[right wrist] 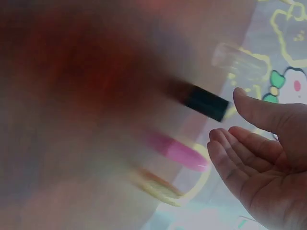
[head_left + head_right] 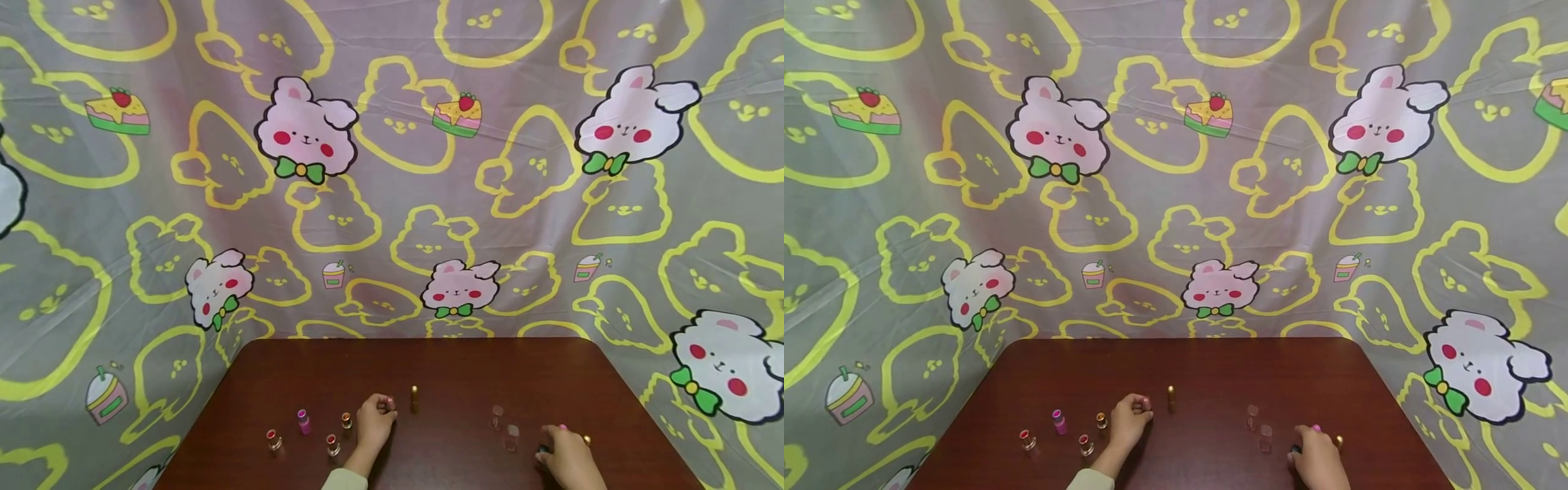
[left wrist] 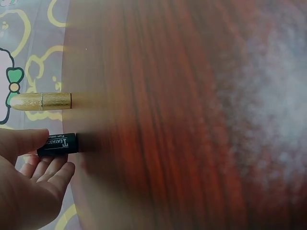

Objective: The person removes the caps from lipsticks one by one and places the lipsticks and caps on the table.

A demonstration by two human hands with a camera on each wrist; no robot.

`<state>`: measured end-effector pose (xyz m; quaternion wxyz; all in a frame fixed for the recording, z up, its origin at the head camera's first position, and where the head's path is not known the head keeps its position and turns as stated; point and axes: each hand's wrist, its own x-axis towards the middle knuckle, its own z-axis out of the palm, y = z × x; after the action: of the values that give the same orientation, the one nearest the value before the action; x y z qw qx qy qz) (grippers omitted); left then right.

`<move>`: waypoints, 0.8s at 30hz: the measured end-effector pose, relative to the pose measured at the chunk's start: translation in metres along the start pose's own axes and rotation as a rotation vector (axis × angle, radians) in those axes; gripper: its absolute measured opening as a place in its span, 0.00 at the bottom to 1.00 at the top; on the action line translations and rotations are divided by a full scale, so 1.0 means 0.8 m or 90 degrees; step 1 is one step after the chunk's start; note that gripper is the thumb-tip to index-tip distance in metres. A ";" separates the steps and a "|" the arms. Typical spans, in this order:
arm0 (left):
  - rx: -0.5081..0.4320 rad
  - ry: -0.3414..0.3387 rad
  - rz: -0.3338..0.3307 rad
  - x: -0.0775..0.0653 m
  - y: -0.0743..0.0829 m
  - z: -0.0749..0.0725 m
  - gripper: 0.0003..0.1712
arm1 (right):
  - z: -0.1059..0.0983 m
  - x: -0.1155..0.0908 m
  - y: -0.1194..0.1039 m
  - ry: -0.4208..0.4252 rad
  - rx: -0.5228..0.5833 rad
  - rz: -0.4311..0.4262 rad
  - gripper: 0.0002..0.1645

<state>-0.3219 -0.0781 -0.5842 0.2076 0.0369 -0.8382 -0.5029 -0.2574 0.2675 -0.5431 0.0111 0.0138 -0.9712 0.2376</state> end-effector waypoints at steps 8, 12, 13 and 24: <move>-0.001 0.001 -0.006 0.000 -0.001 -0.002 0.13 | -0.019 -0.005 -0.044 0.111 0.000 -0.061 0.30; 0.000 0.002 0.003 0.000 -0.003 -0.001 0.13 | -0.017 -0.003 -0.070 0.178 0.020 -0.116 0.29; 0.001 0.002 0.007 0.000 -0.004 -0.001 0.13 | -0.016 -0.002 -0.076 0.193 0.026 -0.131 0.29; 0.038 0.005 0.047 -0.001 -0.008 0.000 0.12 | 0.012 0.027 -0.135 0.189 0.148 -0.194 0.23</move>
<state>-0.3219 -0.0808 -0.5904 0.2280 0.0139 -0.8528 -0.4697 -0.2759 0.1667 -0.5012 0.1878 0.1263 -0.9118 0.3425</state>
